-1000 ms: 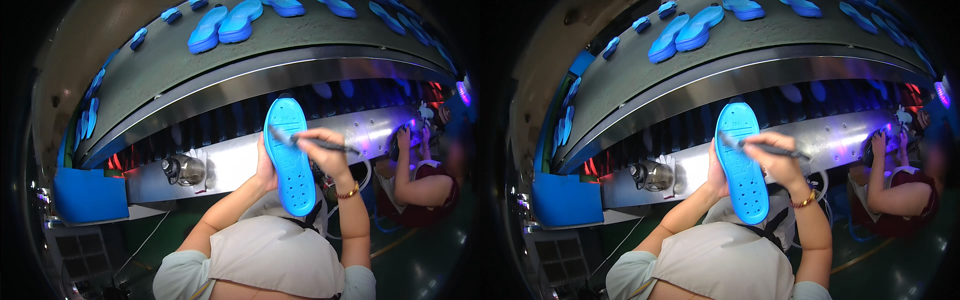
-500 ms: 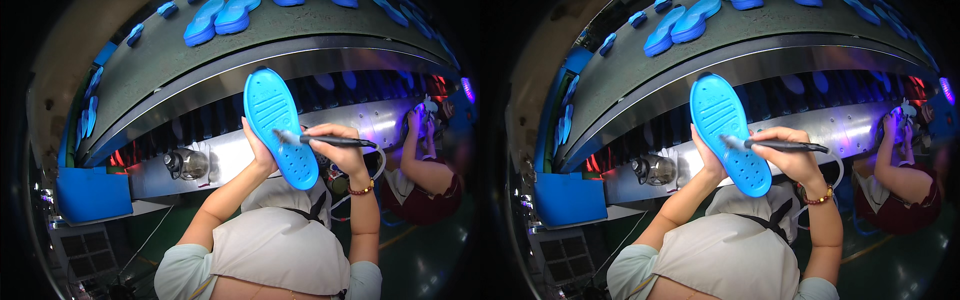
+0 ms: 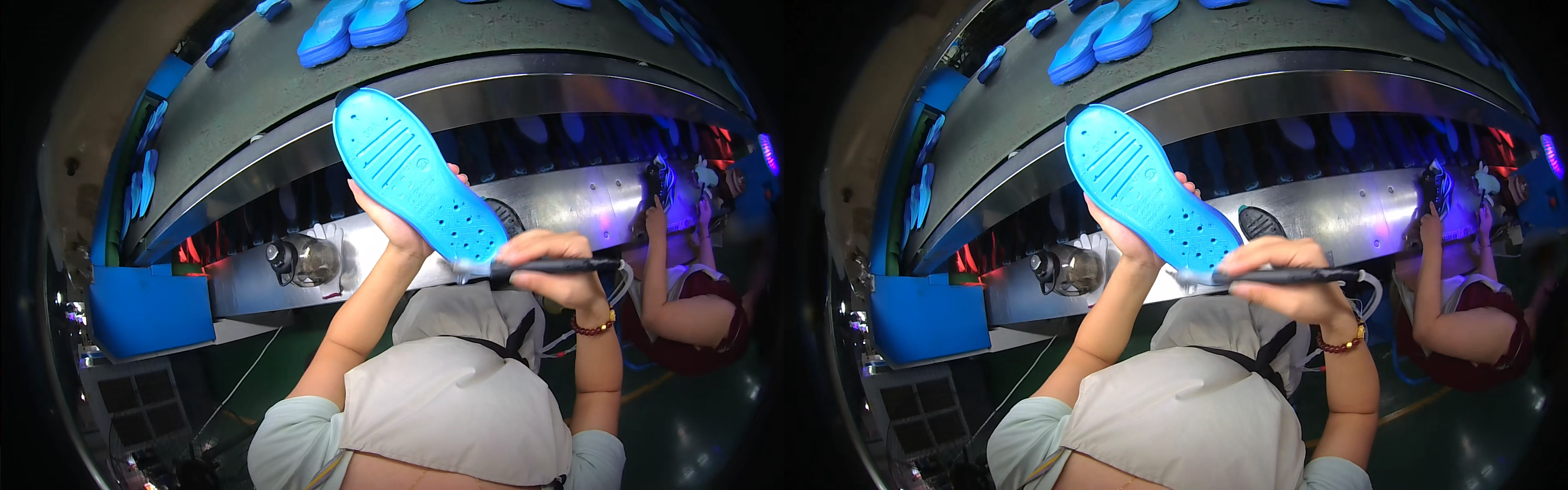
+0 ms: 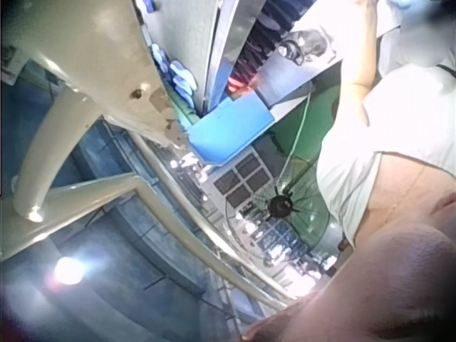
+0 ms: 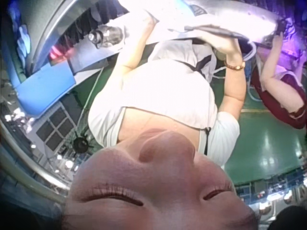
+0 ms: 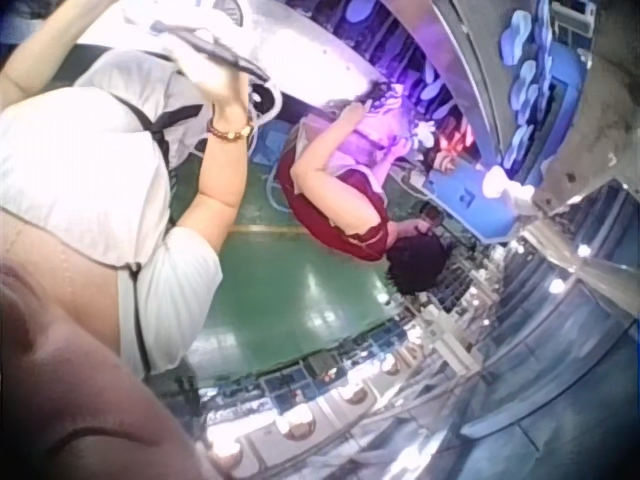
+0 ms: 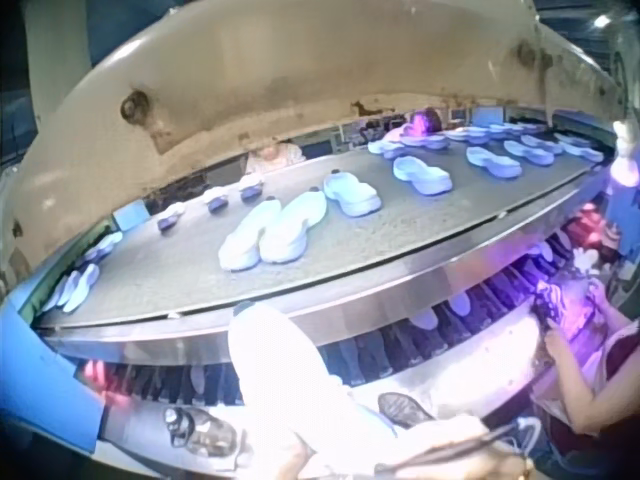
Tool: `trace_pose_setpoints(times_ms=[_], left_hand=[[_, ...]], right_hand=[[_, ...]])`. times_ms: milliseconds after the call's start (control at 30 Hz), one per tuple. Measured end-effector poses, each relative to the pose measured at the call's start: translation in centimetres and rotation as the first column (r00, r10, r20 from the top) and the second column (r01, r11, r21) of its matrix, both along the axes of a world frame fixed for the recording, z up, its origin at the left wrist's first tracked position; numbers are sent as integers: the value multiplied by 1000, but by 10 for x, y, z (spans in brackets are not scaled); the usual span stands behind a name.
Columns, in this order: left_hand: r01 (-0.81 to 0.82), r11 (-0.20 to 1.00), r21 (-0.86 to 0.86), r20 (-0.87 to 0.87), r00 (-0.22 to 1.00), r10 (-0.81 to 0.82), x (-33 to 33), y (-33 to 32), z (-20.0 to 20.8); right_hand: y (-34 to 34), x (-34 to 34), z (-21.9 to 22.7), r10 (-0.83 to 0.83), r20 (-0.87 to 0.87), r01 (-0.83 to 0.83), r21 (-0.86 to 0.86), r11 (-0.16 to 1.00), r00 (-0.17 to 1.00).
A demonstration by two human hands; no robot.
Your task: The person takes shoe soles from a conveyor belt and applies adhesive over their surfaces using a brush applicator tool.
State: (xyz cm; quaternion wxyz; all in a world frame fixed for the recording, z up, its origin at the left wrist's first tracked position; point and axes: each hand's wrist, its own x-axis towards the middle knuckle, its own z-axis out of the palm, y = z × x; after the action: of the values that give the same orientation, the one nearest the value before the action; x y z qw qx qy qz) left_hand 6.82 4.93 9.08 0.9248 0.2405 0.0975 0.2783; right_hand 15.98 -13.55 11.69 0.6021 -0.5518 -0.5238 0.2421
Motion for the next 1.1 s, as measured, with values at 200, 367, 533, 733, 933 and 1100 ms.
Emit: trace_pose_setpoints(times_ms=[200,367,533,733,933,1100], left_hand=[[45,999,-16,41,998,-44,0,8,4],[46,999,24,-8,999,-46,4,7,10],[118,990,82,35,992,-121,0,11,17],[185,982,40,1,983,-186,-11,-17,24],[365,929,63,126,920,-370,-21,-8,-15],[476,874,97,-30,879,-475,-19,6,-7]], right_hand=[[-3,-3,-3,49,50,-49,-7,999,998],[-7,2,-15,-201,-152,192,-72,979,968],[-11,7,-22,54,-223,-50,25,998,973],[2,-24,-28,12,-860,122,87,989,511],[1,-30,-6,-77,-377,32,-125,992,923],[4,-13,1,-164,-380,114,-151,982,910]])
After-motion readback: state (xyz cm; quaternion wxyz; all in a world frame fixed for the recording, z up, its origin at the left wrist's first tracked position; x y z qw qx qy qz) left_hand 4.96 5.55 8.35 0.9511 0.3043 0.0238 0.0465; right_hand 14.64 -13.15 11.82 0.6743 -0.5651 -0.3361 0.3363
